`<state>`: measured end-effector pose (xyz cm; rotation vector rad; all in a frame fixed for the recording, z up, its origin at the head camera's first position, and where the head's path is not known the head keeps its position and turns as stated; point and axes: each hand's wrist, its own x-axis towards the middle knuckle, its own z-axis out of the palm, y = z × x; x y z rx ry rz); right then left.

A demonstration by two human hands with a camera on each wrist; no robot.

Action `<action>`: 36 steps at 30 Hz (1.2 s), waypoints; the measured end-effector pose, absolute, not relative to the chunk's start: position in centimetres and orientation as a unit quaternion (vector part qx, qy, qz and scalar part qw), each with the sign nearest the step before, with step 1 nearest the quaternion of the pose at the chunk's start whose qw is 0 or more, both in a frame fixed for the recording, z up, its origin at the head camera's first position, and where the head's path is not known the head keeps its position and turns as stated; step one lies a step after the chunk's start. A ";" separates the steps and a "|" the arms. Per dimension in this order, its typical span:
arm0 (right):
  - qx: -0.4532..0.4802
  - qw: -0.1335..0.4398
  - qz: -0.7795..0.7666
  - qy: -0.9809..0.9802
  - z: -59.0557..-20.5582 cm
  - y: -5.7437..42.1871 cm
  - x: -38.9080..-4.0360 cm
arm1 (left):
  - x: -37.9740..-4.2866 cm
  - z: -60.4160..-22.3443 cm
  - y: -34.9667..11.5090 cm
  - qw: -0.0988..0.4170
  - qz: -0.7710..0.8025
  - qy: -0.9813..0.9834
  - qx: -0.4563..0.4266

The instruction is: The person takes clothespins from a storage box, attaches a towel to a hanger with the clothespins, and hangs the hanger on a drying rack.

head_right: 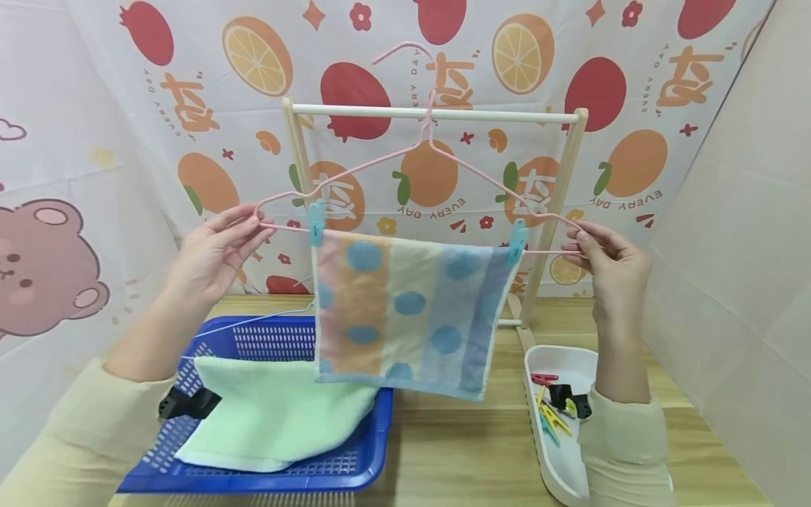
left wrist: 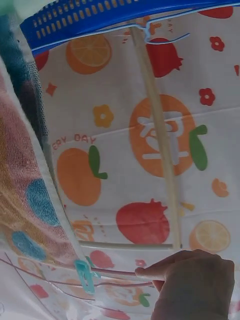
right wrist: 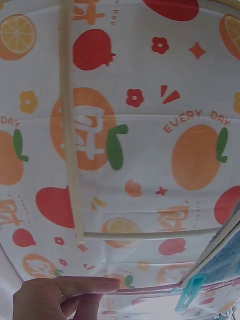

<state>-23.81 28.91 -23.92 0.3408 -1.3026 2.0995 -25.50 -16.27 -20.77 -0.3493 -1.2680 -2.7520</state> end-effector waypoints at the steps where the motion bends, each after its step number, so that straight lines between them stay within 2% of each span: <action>1: 0.126 0.320 0.800 -0.492 -23.9 29.2 -23.7 | -25.7 -20.7 -15.9 0.039 -0.905 -0.407 -0.115; 11: 0.094 0.334 0.821 -0.454 -24.1 31.9 -22.5 | -27.9 -20.7 -12.1 -0.004 -0.937 -0.341 -0.074; 21: 0.045 0.367 0.815 -0.447 -24.8 33.5 -22.0 | -30.3 -21.1 -9.0 -0.078 -0.979 -0.186 0.037; 36: 0.034 0.392 0.816 -0.422 -25.6 34.6 -21.1 | -33.3 -22.0 -5.9 -0.088 -0.980 -0.150 0.100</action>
